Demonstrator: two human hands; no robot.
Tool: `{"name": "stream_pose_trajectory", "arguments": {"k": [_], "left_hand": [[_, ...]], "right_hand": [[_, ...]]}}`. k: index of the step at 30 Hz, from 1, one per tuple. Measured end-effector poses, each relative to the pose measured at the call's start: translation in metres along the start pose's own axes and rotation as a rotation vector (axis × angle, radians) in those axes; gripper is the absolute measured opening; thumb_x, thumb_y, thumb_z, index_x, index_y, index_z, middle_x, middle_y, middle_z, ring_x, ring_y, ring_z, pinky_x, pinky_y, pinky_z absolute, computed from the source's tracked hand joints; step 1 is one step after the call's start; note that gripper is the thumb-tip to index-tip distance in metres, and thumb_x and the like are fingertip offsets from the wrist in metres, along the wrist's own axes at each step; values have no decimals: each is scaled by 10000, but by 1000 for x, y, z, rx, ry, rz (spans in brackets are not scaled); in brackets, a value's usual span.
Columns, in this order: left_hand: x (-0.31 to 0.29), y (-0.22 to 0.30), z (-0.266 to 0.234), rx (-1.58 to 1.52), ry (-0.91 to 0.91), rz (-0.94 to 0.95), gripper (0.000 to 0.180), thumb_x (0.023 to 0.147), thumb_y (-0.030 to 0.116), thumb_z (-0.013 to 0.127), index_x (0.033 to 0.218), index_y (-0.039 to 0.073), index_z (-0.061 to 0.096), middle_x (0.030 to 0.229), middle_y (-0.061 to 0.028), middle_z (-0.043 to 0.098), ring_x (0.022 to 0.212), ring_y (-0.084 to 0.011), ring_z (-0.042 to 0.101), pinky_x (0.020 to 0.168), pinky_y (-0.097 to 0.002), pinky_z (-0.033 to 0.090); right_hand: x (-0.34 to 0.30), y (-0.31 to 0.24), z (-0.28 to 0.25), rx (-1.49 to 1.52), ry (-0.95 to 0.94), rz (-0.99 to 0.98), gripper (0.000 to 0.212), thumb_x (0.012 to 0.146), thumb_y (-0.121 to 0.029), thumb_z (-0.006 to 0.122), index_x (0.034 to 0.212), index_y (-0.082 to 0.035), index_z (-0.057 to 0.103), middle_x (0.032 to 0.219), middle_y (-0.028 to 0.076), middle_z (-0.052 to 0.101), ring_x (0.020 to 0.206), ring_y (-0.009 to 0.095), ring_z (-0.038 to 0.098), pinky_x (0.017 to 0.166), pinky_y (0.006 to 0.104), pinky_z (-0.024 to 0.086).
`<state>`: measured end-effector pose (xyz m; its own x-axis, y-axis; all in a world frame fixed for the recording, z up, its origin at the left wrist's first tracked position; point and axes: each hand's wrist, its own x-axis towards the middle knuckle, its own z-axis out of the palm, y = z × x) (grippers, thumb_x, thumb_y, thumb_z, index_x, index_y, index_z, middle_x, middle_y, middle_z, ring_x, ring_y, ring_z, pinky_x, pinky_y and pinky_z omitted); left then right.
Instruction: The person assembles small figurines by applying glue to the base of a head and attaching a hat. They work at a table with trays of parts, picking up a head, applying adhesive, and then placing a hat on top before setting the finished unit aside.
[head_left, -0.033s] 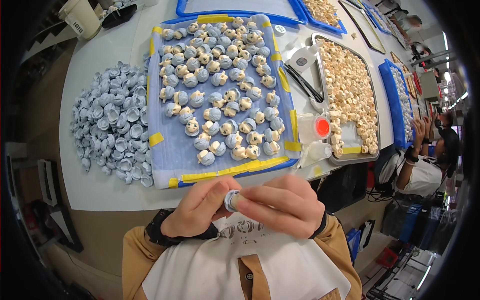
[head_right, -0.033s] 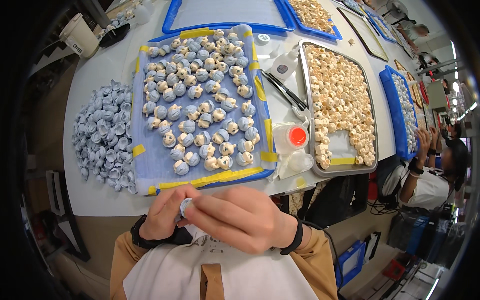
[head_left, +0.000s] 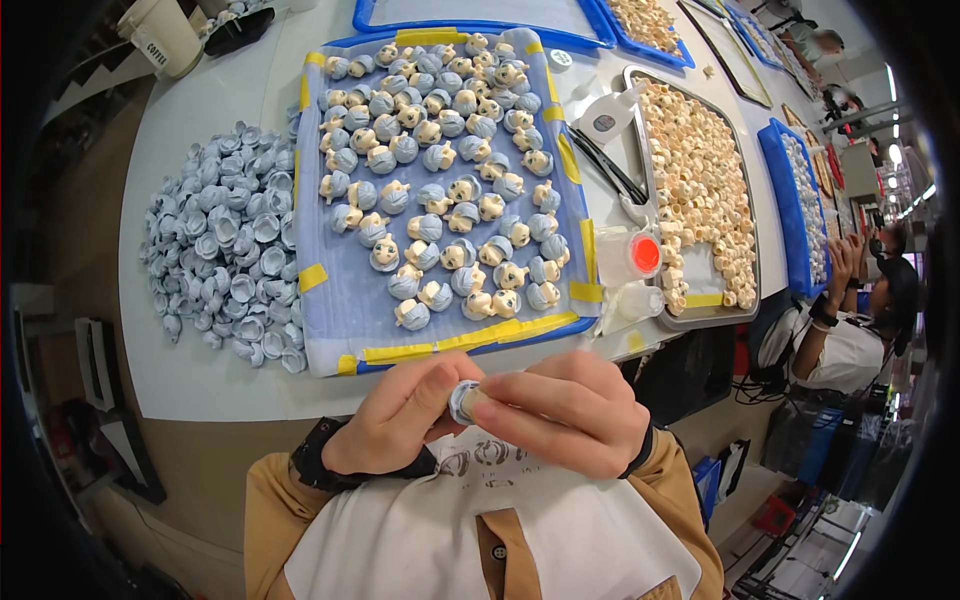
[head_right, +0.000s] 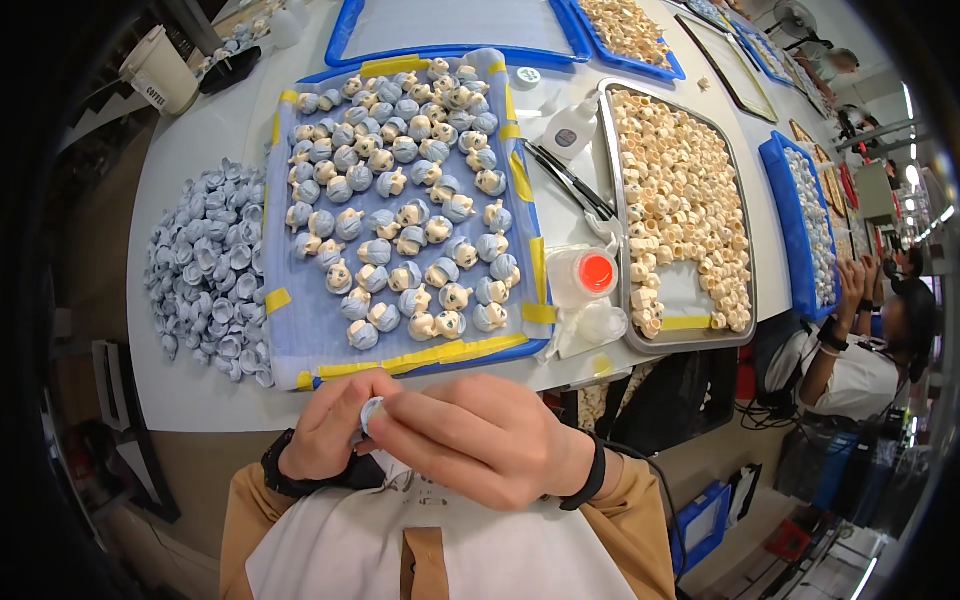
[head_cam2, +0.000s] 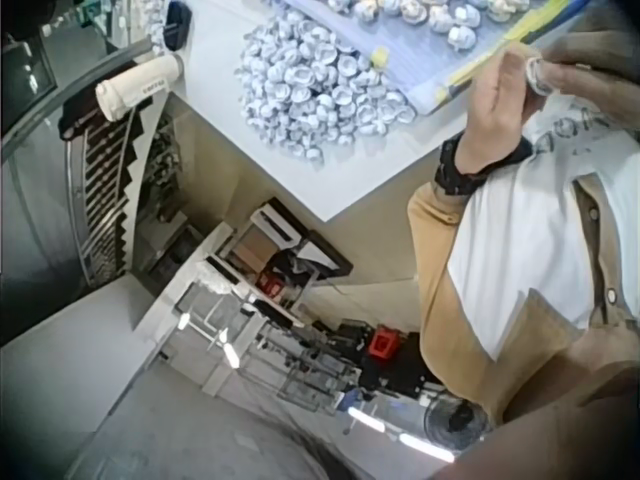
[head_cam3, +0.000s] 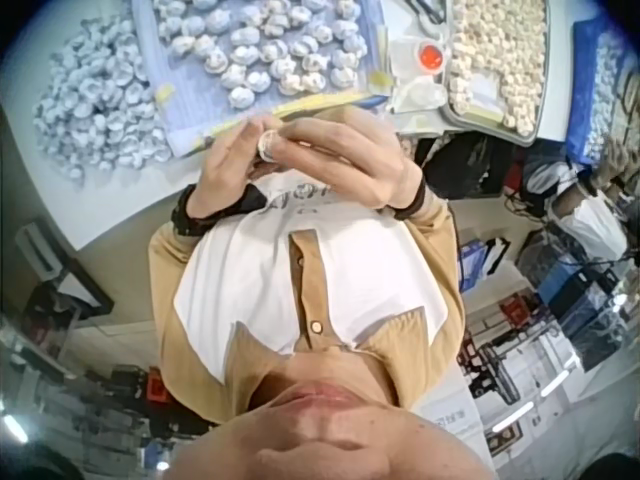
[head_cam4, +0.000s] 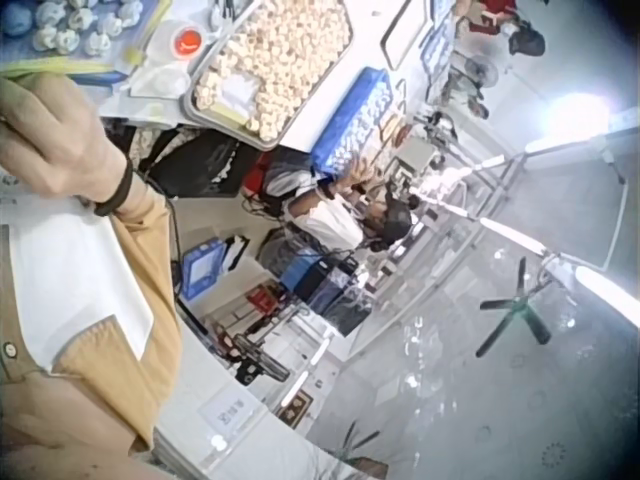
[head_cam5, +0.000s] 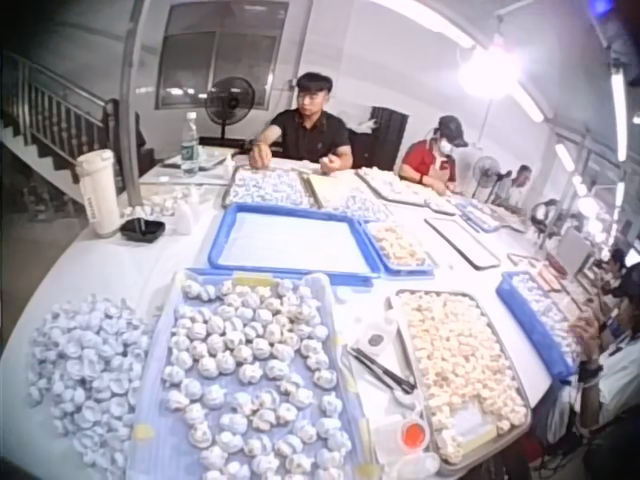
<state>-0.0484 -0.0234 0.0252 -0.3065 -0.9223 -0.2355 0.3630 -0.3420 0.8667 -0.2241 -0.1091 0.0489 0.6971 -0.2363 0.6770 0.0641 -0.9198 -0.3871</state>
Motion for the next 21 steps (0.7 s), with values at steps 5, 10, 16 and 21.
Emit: {"name": "stream_pose_trajectory", "arguments": {"k": [5,10,16,21], "left_hand": [[1,2,-2,45,-41,21,440,981,378,282,967,16,531,697,5,490,552,-25,375,471,-167,283],[1,3,-1,42,-39,-1,424,980,369,305,996,8,526,728,1,510,591,-34,431,499,-164,335],[0,-11,-2,-46,76,56,377,982,333,327,1040,9,511,751,-8,523,604,-45,454,498,-163,348],[-2,-7,-4,-170,-1,-24,363,984,314,331,1087,14,508,723,-2,514,596,-49,454,488,-169,338]], "right_hand": [[1,1,0,23,-17,13,319,619,-62,648,917,49,634,908,114,592,613,175,537,510,263,424],[2,4,3,34,-30,27,331,630,-114,665,926,33,634,933,94,582,684,192,548,551,282,446],[7,-4,14,-125,11,98,375,638,-196,673,939,24,627,913,87,576,765,225,560,597,311,459],[2,-1,24,-186,18,123,392,625,-237,684,922,11,621,889,93,573,755,234,559,592,315,456]]}}
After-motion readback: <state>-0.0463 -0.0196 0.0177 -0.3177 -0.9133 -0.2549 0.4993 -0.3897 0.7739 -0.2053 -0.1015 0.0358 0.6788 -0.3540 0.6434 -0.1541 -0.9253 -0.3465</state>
